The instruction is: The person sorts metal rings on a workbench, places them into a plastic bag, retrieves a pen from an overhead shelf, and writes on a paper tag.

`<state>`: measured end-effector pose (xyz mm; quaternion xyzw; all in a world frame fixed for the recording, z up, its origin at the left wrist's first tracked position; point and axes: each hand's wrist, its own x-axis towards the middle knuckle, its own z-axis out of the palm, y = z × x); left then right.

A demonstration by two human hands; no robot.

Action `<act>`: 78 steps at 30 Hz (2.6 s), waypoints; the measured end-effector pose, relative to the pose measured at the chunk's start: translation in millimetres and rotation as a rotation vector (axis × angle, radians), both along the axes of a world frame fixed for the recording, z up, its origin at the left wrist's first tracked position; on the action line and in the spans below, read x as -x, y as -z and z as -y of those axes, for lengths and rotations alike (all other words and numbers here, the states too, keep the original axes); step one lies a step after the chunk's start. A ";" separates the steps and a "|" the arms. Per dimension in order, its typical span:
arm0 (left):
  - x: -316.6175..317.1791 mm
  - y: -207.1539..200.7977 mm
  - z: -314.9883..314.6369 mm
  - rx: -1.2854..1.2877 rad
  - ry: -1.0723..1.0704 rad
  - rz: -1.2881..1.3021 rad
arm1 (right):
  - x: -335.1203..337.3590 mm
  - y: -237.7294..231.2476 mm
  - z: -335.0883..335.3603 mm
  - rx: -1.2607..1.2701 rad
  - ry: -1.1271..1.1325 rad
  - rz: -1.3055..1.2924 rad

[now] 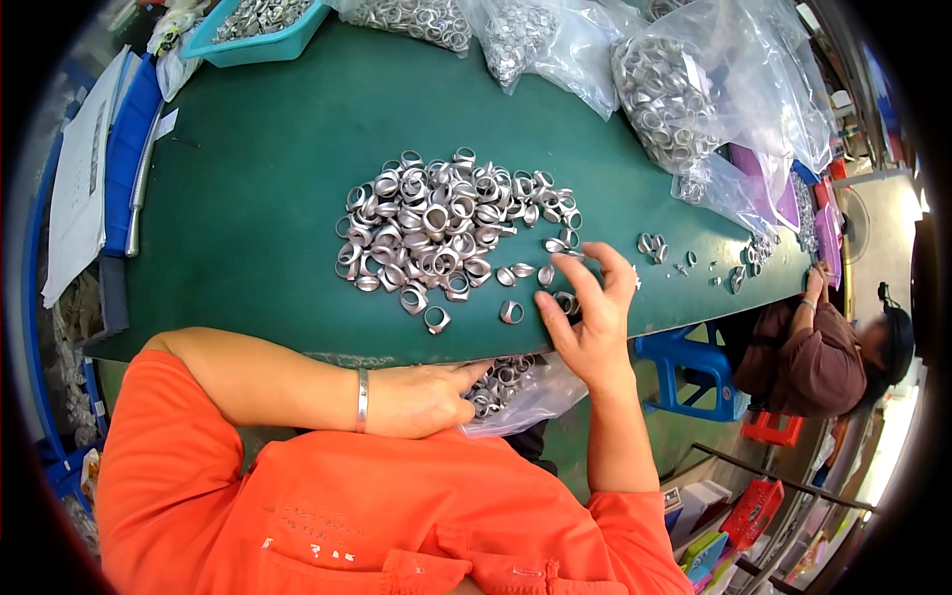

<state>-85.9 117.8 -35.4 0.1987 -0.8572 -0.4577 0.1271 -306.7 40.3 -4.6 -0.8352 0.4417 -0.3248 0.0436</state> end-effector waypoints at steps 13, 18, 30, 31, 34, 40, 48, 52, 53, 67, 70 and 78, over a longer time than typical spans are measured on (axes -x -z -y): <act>3.1 -0.4 -0.3 0.033 0.002 0.010 | -2.6 10.1 15.3 -0.039 0.069 0.006; 3.0 1.8 -0.5 0.080 -0.018 -0.027 | 10.8 8.8 0.3 -0.139 -0.122 0.093; 2.3 -3.3 2.0 0.078 -0.007 -0.063 | -19.3 -9.1 -14.3 -0.170 -0.256 0.217; 2.9 -1.0 1.8 0.040 0.005 -0.060 | -19.2 0.5 -10.3 -0.246 -0.212 0.209; 3.0 -4.0 0.9 0.008 0.031 0.027 | -25.1 7.7 -5.0 -0.384 -0.144 0.265; 2.6 0.1 0.2 0.066 0.003 -0.036 | -45.2 5.6 4.9 -0.262 -0.246 0.172; 2.5 -0.9 0.2 -0.014 -0.006 -0.026 | -37.5 9.2 6.4 -0.301 -0.301 0.277; 3.3 -2.3 -0.1 -0.011 -0.004 -0.024 | -42.0 -0.8 1.4 -0.254 -0.349 0.161; 3.4 -2.6 -0.5 -0.011 -0.013 -0.040 | -44.3 -1.4 0.7 -0.188 -0.381 0.069; 3.6 -2.1 4.6 0.083 0.050 -0.016 | -61.2 -0.4 -16.6 -0.128 -0.243 0.002; 4.2 7.7 1.5 0.111 0.031 -0.063 | -62.3 9.3 -18.9 -0.137 -0.228 0.031; 10.9 15.3 -3.8 0.203 0.007 -0.063 | -11.0 -4.4 -50.1 -0.273 -0.579 0.002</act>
